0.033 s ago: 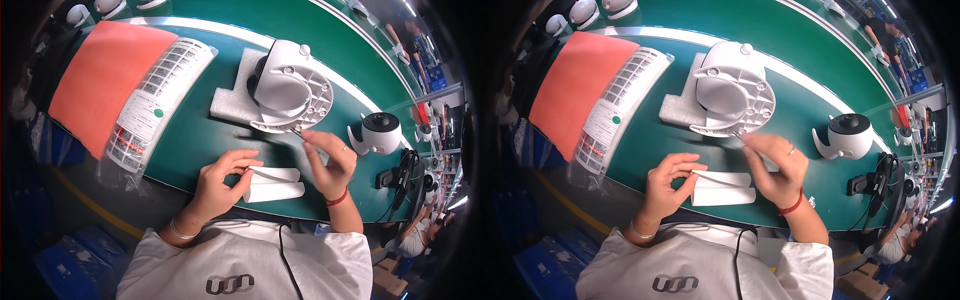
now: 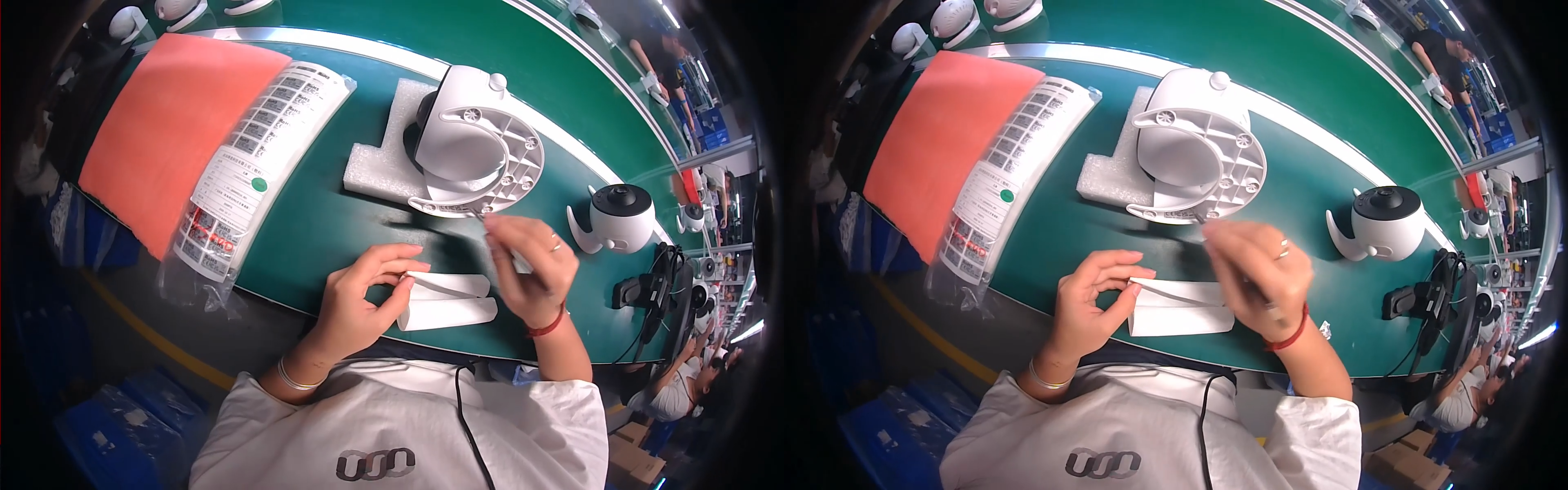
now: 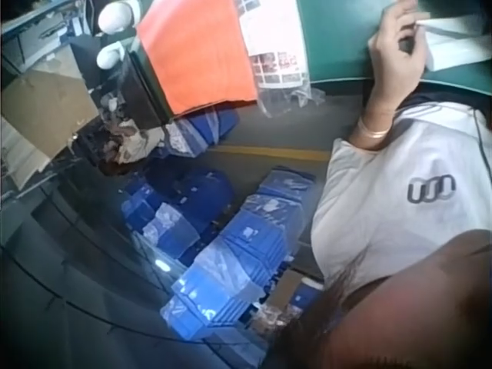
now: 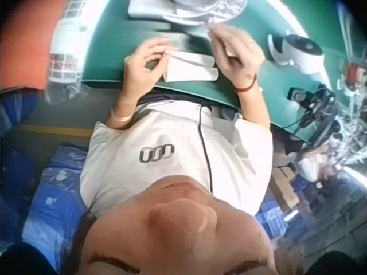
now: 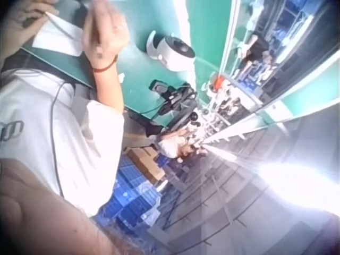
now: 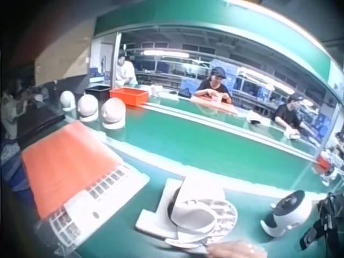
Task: Applying product identification labels to small white surveillance cameras using tweezers on an assembly line.
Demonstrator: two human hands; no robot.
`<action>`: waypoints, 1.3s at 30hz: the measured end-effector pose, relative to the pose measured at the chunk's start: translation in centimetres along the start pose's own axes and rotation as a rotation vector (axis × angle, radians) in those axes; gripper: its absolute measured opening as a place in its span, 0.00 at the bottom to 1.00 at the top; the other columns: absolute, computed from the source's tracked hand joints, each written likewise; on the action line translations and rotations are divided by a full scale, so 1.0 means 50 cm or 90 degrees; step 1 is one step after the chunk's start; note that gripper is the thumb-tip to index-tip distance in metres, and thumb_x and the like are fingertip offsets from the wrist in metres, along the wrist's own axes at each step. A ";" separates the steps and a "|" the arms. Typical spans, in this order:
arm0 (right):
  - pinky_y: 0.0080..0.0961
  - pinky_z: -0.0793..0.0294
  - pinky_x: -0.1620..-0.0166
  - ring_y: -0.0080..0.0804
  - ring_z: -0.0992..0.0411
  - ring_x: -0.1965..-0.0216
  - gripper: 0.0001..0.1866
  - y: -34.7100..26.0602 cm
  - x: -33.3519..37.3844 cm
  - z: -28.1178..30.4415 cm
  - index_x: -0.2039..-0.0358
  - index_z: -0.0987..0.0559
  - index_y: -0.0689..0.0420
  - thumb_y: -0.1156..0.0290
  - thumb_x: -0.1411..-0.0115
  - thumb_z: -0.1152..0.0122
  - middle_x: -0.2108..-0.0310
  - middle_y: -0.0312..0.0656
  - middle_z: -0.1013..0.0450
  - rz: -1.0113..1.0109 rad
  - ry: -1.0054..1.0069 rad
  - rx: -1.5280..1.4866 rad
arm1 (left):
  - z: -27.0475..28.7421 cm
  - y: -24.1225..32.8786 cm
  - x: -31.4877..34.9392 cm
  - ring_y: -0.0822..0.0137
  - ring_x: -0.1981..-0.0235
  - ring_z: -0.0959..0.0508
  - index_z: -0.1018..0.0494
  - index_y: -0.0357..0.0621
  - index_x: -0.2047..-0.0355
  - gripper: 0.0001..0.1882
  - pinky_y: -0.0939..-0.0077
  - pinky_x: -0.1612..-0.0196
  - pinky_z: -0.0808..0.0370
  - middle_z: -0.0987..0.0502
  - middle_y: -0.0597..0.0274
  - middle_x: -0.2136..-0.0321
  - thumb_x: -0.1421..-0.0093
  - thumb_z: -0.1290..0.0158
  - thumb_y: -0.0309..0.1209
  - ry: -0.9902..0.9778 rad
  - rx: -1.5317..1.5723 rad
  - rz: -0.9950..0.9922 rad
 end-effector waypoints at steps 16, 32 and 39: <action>0.24 0.28 0.75 0.33 0.28 0.83 0.23 -0.054 0.014 0.046 0.56 0.24 0.59 0.78 0.57 0.48 0.86 0.37 0.32 -0.160 -0.218 -0.078 | 0.013 0.010 0.019 0.69 0.65 0.18 0.23 0.34 0.64 0.08 0.78 0.64 0.21 0.19 0.55 0.64 0.45 0.43 0.16 0.003 0.067 -0.093; 0.20 0.48 0.80 0.21 0.54 0.91 0.18 0.075 0.883 0.563 0.80 0.38 0.52 0.61 0.34 0.49 0.90 0.31 0.50 -0.262 1.013 -0.580 | -0.034 -0.002 0.018 0.69 0.60 0.24 0.26 0.35 0.59 0.11 0.79 0.55 0.27 0.24 0.54 0.55 0.43 0.49 0.17 -0.025 -0.105 -0.096; 0.27 0.45 0.86 0.29 0.47 0.91 0.11 0.105 1.498 0.097 0.77 0.35 0.49 0.61 0.43 0.46 0.90 0.33 0.46 -1.349 1.097 -0.248 | -0.072 -0.010 0.015 0.71 0.63 0.23 0.26 0.34 0.61 0.08 0.82 0.60 0.27 0.23 0.56 0.57 0.40 0.49 0.19 -0.048 -0.229 -0.117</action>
Point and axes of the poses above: each hand's wrist, its own x-axis away from the middle knuckle, its own z-axis out of the back of the hand, y = z × x, the point moved 7 cm from there along -x, towards the middle knuckle
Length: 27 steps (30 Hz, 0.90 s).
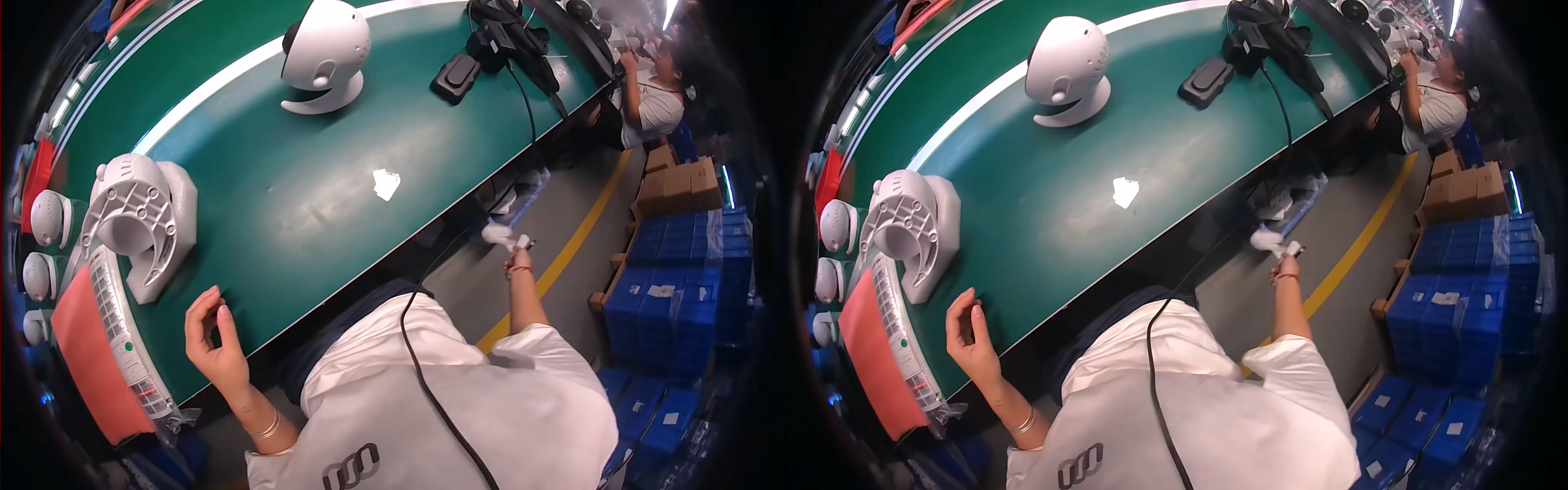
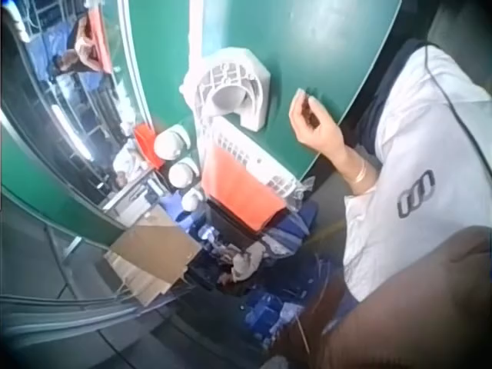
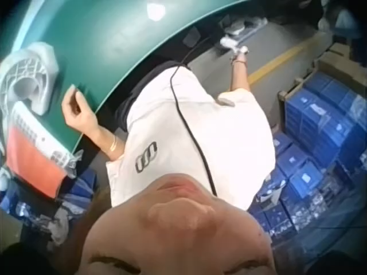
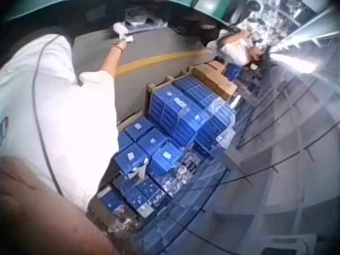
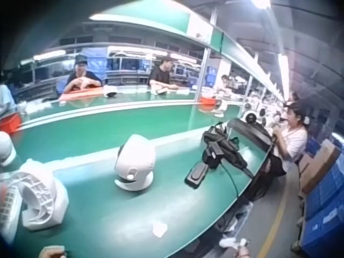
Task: Applying product identification labels to small white surveillance cameras using tweezers on an assembly line.
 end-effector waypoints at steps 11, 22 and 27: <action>0.30 0.35 0.82 0.31 0.35 0.86 0.31 -0.324 -0.095 -0.094 0.73 0.21 0.61 0.39 0.51 0.34 0.83 0.40 0.30 0.199 0.165 0.151 | -0.009 0.017 0.003 0.72 0.66 0.24 0.24 0.34 0.63 0.06 0.84 0.67 0.30 0.21 0.57 0.60 0.41 0.48 0.19 0.009 -0.142 -0.004; 0.19 0.42 0.81 0.19 0.47 0.89 0.20 -0.606 0.438 -0.060 0.78 0.31 0.55 0.55 0.34 0.49 0.86 0.30 0.43 0.707 -0.007 -0.395 | -0.022 0.022 -0.011 0.68 0.65 0.23 0.23 0.37 0.64 0.07 0.81 0.65 0.29 0.20 0.56 0.62 0.44 0.46 0.19 -0.021 -0.148 -0.002; 0.15 0.45 0.76 0.14 0.48 0.86 0.13 -0.582 0.945 -0.263 0.70 0.26 0.60 0.64 0.33 0.49 0.85 0.29 0.41 0.914 -0.471 -0.176 | -0.014 0.050 -0.010 0.61 0.62 0.21 0.22 0.39 0.66 0.08 0.74 0.62 0.26 0.20 0.55 0.62 0.47 0.43 0.20 -0.005 -0.172 -0.029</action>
Point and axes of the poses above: each hand's wrist, its own x-axis away from the middle knuckle, its own z-axis out of the back of the hand, y = z × x, the point moved 7 cm from there along -x, towards the middle knuckle
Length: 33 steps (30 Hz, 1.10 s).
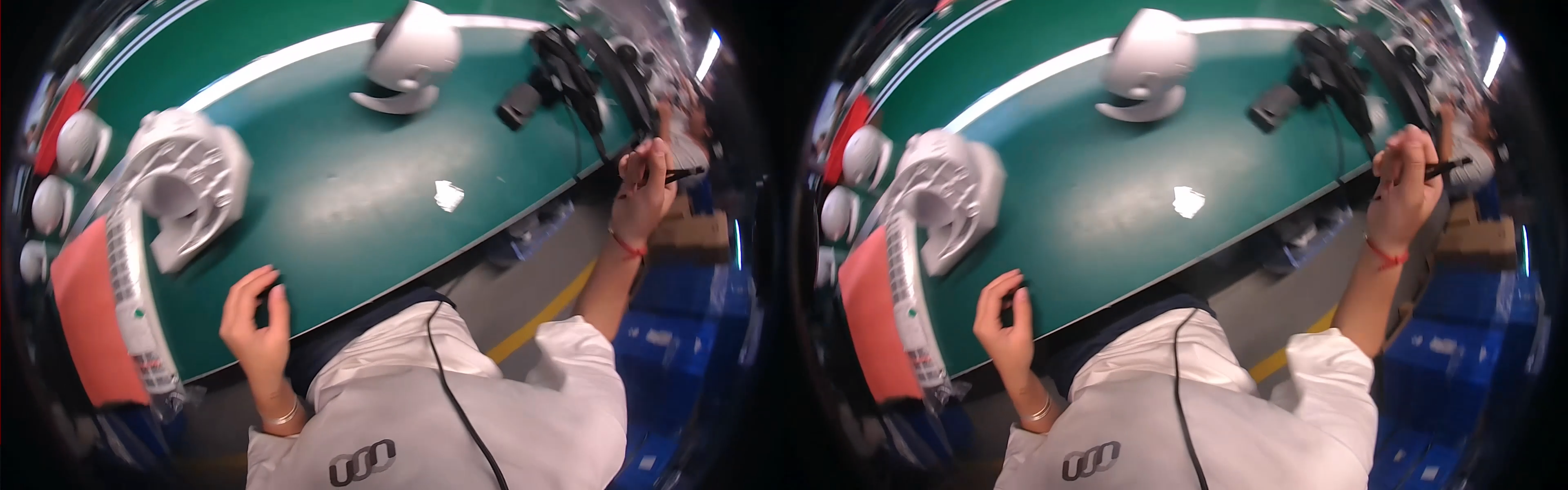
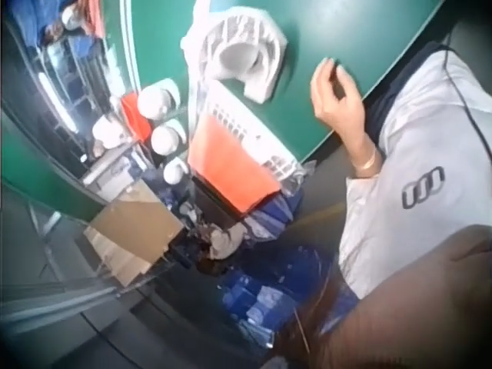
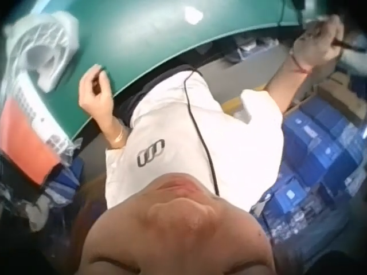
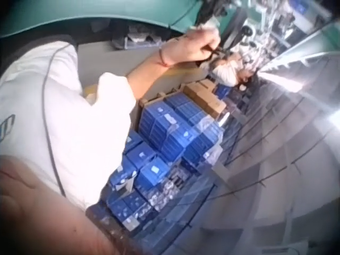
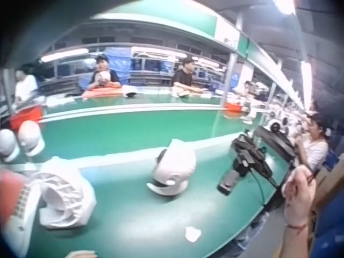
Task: Applying product identification labels to small white surveillance cameras using tweezers on an assembly line.
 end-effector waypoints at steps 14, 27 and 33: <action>0.21 0.30 0.64 0.30 0.32 0.56 0.52 -0.022 0.260 -0.993 0.37 0.36 0.56 0.34 0.55 0.36 0.48 0.46 0.31 -0.001 -1.325 0.234 | 0.043 -0.033 0.017 0.58 0.67 0.20 0.22 0.42 0.68 0.06 0.69 0.63 0.24 0.20 0.58 0.68 0.48 0.40 0.26 0.055 0.119 0.016; 0.27 0.37 0.41 0.29 0.33 0.46 0.55 -0.044 0.320 -0.973 0.42 0.32 0.63 0.56 0.73 0.17 0.46 0.45 0.30 0.153 -1.460 0.140 | 0.051 -0.040 0.024 0.59 0.70 0.21 0.24 0.44 0.69 0.05 0.69 0.65 0.24 0.21 0.62 0.71 0.45 0.42 0.30 0.084 0.185 -0.007; 0.31 0.37 0.40 0.35 0.33 0.44 0.62 -0.050 0.150 -1.037 0.42 0.36 0.68 0.46 0.76 0.18 0.47 0.47 0.32 0.107 -1.206 0.048 | 0.054 -0.046 0.030 0.60 0.70 0.21 0.24 0.44 0.70 0.04 0.69 0.67 0.24 0.22 0.63 0.72 0.45 0.42 0.30 0.113 0.201 -0.006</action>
Point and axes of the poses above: each hand's wrist, its own x-axis away from the middle knuckle, its own z-axis out of the back of the hand, y = z × x, the point moved 7 cm from there along -x, towards the middle knuckle
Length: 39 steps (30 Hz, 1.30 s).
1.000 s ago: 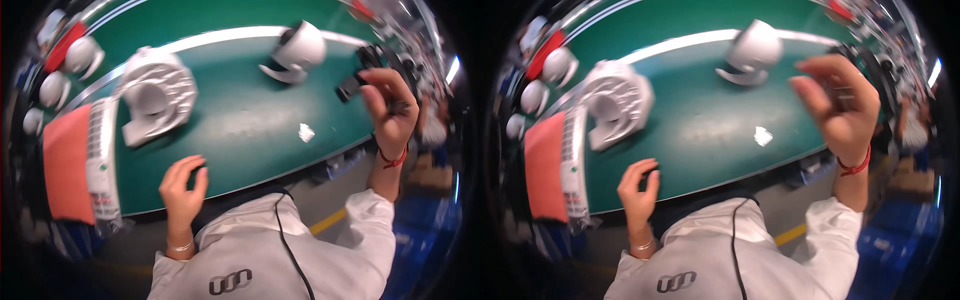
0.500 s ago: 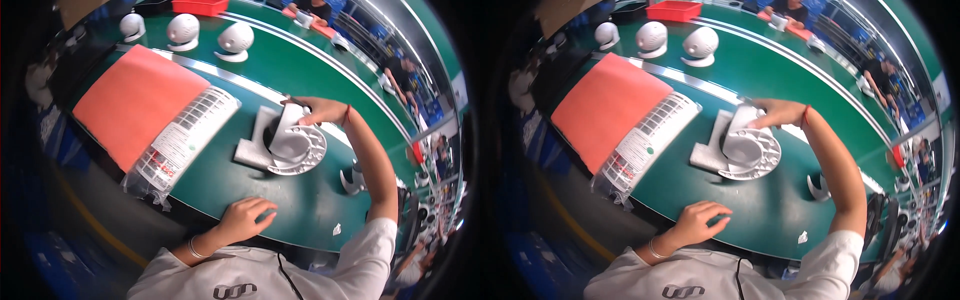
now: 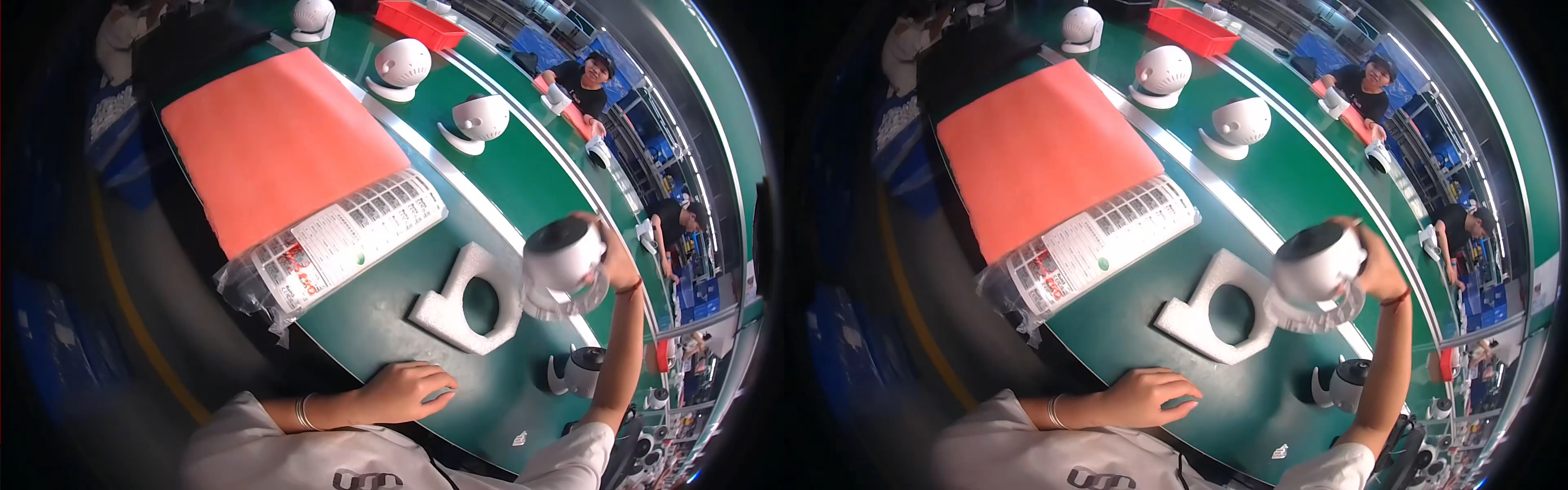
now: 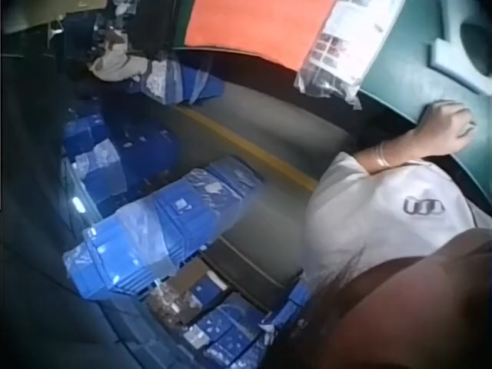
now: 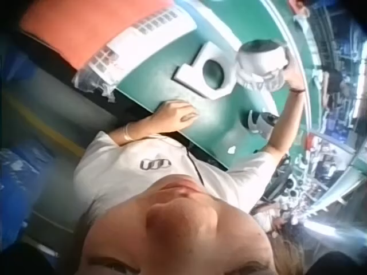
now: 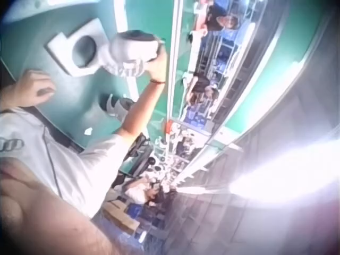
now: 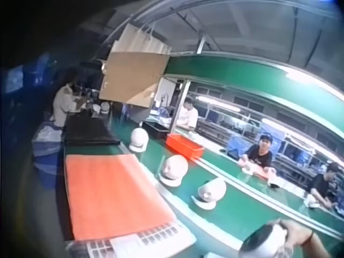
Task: Applying product identification labels to small white surveillance cameras using tweezers on an assembly line.
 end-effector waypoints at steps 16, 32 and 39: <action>0.37 0.22 0.74 0.47 0.22 0.65 0.45 0.258 -0.099 0.103 0.47 0.36 0.52 0.43 0.62 0.27 0.41 0.45 0.37 -0.163 0.604 0.804 | 0.003 0.004 -0.007 0.65 0.74 0.22 0.25 0.45 0.70 0.05 0.73 0.70 0.24 0.23 0.65 0.74 0.46 0.41 0.29 0.009 0.012 -0.030; 0.45 0.24 0.57 0.51 0.23 0.61 0.20 0.172 -0.408 -0.165 0.53 0.23 0.48 0.57 0.44 0.49 0.61 0.51 0.22 -0.075 0.183 0.654 | 0.354 -0.070 0.308 0.75 0.73 0.29 0.29 0.38 0.68 0.04 0.81 0.69 0.34 0.26 0.60 0.72 0.37 0.54 0.22 0.550 -0.267 0.167; 0.43 0.27 0.75 0.49 0.24 0.75 0.14 0.085 -0.266 -0.076 0.72 0.26 0.51 0.53 0.43 0.41 0.75 0.44 0.24 0.074 0.333 0.802 | 0.407 -0.138 0.248 0.83 0.76 0.32 0.24 0.39 0.64 0.07 0.89 0.73 0.38 0.27 0.72 0.72 0.43 0.43 0.19 0.546 -0.034 0.238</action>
Point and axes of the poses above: each hand's wrist, its own x-axis away from the middle knuckle, its own z-axis out of the back of the hand, y = z × x, the point moved 7 cm from there along -x, towards the middle knuckle
